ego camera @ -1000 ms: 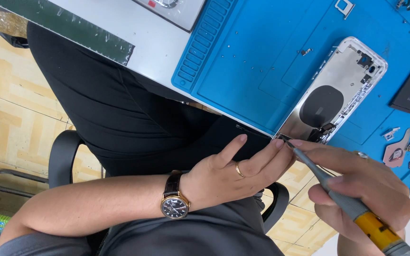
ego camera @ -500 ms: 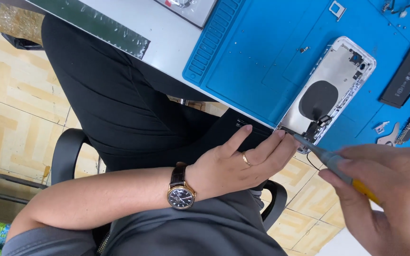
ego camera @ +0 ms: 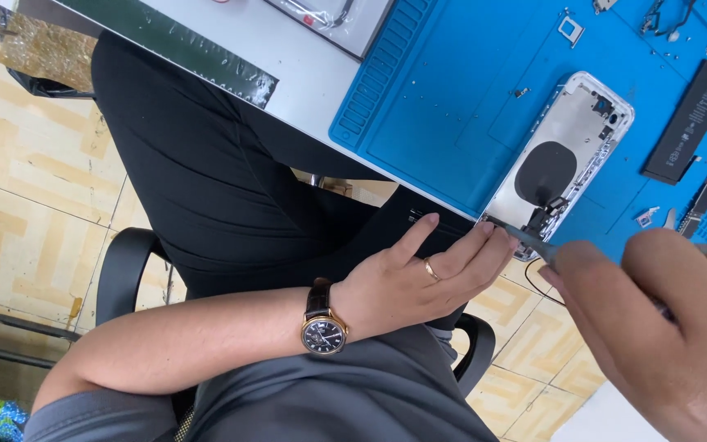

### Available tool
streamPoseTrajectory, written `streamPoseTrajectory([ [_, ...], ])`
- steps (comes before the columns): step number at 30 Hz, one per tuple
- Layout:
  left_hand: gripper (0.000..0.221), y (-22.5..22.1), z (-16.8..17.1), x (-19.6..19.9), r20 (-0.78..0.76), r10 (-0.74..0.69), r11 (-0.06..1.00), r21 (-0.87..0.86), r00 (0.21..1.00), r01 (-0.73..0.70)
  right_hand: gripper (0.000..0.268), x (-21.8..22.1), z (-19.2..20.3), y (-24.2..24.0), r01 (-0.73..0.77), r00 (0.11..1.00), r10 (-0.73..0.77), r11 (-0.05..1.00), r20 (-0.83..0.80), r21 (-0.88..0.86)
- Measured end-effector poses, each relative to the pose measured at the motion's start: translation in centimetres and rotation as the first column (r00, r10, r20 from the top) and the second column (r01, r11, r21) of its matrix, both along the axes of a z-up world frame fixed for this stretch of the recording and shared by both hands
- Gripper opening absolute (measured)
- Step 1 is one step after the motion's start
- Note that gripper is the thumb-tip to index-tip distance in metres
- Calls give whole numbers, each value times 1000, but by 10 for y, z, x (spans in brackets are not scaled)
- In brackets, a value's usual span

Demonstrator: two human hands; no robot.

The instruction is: Disassembling internal components of a smartphone using a precision screwdriver at a repair bench.

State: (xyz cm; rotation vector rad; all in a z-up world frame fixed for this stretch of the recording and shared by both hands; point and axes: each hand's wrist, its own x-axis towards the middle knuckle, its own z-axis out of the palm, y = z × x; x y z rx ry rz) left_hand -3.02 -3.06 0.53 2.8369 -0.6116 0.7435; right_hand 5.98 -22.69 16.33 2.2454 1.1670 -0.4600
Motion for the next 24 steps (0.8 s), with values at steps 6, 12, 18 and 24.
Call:
streamPoseTrajectory([
  [6,42,2,0,0,-16,-28,999,19,999,28,48,1,0,0,4,1000,-4,1000,-7,0],
  [12,40,2,1,1,-9,-23,1000,6,1000,23,68,2,-6,-14,-61,998,61,997,0,-37],
  [18,41,2,1,0,3,-9,1000,12,1000,9,44,11,-2,-5,35,999,-34,999,-40,21],
  [24,40,2,1,1,-5,-28,999,30,1000,28,44,10,7,15,-57,998,57,998,13,-15],
])
